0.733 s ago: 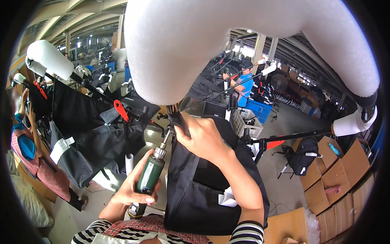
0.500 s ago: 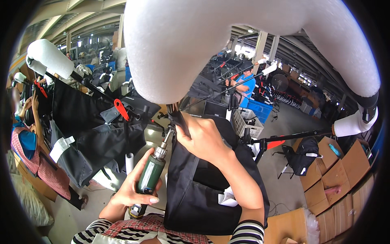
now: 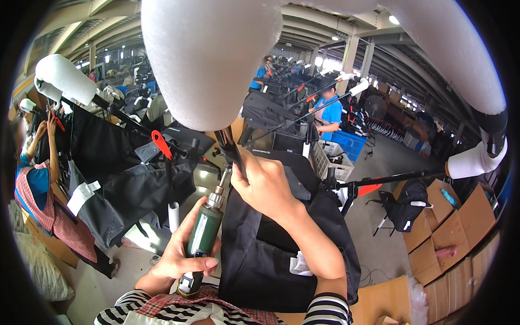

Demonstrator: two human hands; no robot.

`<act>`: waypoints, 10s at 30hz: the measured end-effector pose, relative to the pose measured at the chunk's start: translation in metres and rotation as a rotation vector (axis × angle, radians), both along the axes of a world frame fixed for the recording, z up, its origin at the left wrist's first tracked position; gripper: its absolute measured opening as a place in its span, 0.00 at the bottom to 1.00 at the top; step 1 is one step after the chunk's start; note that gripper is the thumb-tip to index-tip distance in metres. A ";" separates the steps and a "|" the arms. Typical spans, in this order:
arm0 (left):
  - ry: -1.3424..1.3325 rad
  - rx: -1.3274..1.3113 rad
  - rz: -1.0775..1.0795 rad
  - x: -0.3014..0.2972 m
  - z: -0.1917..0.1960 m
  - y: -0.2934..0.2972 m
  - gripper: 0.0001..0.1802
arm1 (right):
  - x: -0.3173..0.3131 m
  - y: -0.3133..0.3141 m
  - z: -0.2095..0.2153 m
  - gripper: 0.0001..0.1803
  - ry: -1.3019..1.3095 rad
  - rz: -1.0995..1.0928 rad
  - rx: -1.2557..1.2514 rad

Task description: The person uses a power drill to attach black fabric seat covers to metal chair frames. They repeatedly pick up fasteners, align the fabric, and drive screws into the frame, then move the assembled chair aside and pull a new frame into position.

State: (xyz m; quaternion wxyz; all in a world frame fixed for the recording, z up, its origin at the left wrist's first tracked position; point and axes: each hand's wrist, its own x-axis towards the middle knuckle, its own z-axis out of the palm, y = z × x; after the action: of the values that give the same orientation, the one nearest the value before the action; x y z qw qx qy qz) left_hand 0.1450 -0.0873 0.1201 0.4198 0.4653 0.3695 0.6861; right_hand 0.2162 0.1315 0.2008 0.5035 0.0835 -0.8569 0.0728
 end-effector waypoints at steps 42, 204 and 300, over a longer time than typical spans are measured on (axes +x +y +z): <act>-0.344 0.130 -0.258 0.010 -0.021 0.024 0.57 | -0.001 -0.004 -0.008 0.18 0.059 -0.028 -0.041; -0.032 -0.077 -0.571 0.018 -0.006 0.121 0.69 | 0.130 0.086 -0.149 0.09 0.726 -1.190 -0.530; 0.097 -1.020 0.145 -0.129 -0.307 -0.201 0.63 | -0.279 0.012 -0.242 0.28 -0.874 -0.028 -0.978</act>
State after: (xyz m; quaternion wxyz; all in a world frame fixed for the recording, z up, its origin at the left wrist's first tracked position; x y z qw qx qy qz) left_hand 0.0157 -0.2878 -0.1866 0.5271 0.2056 0.7074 0.4236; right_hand -0.0628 0.1437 -0.0408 0.0898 -0.2033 -0.8517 0.4746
